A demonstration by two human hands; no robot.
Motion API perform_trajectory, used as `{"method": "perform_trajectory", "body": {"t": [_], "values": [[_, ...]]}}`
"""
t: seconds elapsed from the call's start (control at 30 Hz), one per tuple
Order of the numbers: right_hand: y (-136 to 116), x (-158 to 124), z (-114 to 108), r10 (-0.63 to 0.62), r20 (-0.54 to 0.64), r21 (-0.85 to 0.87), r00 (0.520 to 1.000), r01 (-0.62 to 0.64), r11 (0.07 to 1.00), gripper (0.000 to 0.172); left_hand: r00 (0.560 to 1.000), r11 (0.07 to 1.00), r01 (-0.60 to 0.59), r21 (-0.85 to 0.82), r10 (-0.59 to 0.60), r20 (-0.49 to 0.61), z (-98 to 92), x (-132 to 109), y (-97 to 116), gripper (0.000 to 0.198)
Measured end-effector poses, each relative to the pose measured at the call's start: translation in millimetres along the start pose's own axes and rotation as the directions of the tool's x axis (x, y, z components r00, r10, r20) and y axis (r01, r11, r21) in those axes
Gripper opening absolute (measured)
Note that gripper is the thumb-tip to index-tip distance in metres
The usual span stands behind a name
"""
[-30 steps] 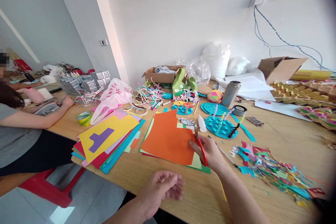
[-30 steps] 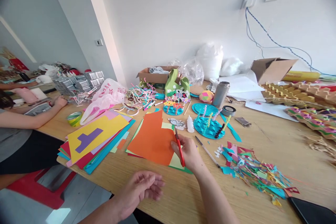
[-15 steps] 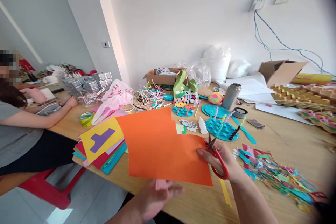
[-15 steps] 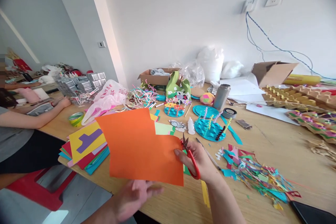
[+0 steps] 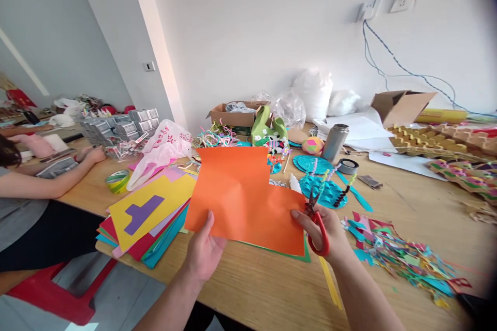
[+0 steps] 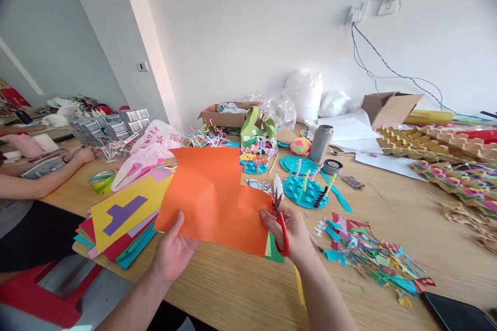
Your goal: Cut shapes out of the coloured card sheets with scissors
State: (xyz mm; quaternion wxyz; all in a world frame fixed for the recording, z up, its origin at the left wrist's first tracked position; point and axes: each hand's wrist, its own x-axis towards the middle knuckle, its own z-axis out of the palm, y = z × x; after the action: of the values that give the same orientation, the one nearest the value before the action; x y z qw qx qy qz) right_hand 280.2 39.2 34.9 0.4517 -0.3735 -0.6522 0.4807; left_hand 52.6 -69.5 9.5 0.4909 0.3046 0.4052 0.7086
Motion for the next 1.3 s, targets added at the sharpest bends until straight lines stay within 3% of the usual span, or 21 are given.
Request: {"method": "perform_trajectory", "body": {"t": [0.13,0.23,0.43,0.63,0.83,0.97,1.07,1.2,1.3], "values": [[4.3,-0.5,1.4,0.007,-0.048,0.042,0.999,-0.005,0.999,0.039,0.996,0.997,-0.074,-0.006,0.074,-0.051,3.3,7.6,4.2,0.053],[4.7,-0.8,1.5,0.011,-0.06,0.048,0.998,-0.008,0.999,0.04,0.998,0.995,-0.045,-0.091,0.041,-0.046,4.7,12.3,6.6,0.056],[7.0,3.1,0.2,0.024,-0.085,0.1,0.996,-0.016,0.995,0.04,0.992,0.959,0.027,-0.282,0.01,0.128,15.7,14.3,2.0,0.065],[8.4,7.3,-1.8,0.054,-0.091,0.123,0.994,-0.042,0.992,0.039,0.995,0.992,0.085,-0.09,-0.08,0.058,36.1,30.1,-5.5,0.06],[15.9,17.3,-8.9,0.027,-0.293,0.189,0.956,0.03,0.981,0.037,0.994,0.997,0.019,0.071,-0.027,0.108,40.1,56.0,-10.2,0.056],[22.9,21.4,-14.1,0.037,-0.37,0.185,0.928,0.034,0.982,0.041,0.992,0.986,0.056,0.16,-0.073,0.106,33.0,64.8,-26.7,0.053],[22.8,20.7,-11.9,0.064,-0.32,0.126,0.945,-0.025,0.992,0.043,0.994,0.985,0.088,0.146,-0.097,0.053,27.1,67.4,-34.7,0.053],[21.6,19.2,-5.3,0.128,-0.086,0.127,0.988,-0.116,0.985,0.045,0.996,0.994,0.082,0.074,-0.085,0.037,23.1,68.0,-34.1,0.056],[23.5,19.3,-4.1,0.127,-0.083,0.121,0.988,-0.116,0.986,0.044,0.994,0.992,0.101,0.078,-0.105,0.043,21.0,66.9,-33.6,0.056]]}}
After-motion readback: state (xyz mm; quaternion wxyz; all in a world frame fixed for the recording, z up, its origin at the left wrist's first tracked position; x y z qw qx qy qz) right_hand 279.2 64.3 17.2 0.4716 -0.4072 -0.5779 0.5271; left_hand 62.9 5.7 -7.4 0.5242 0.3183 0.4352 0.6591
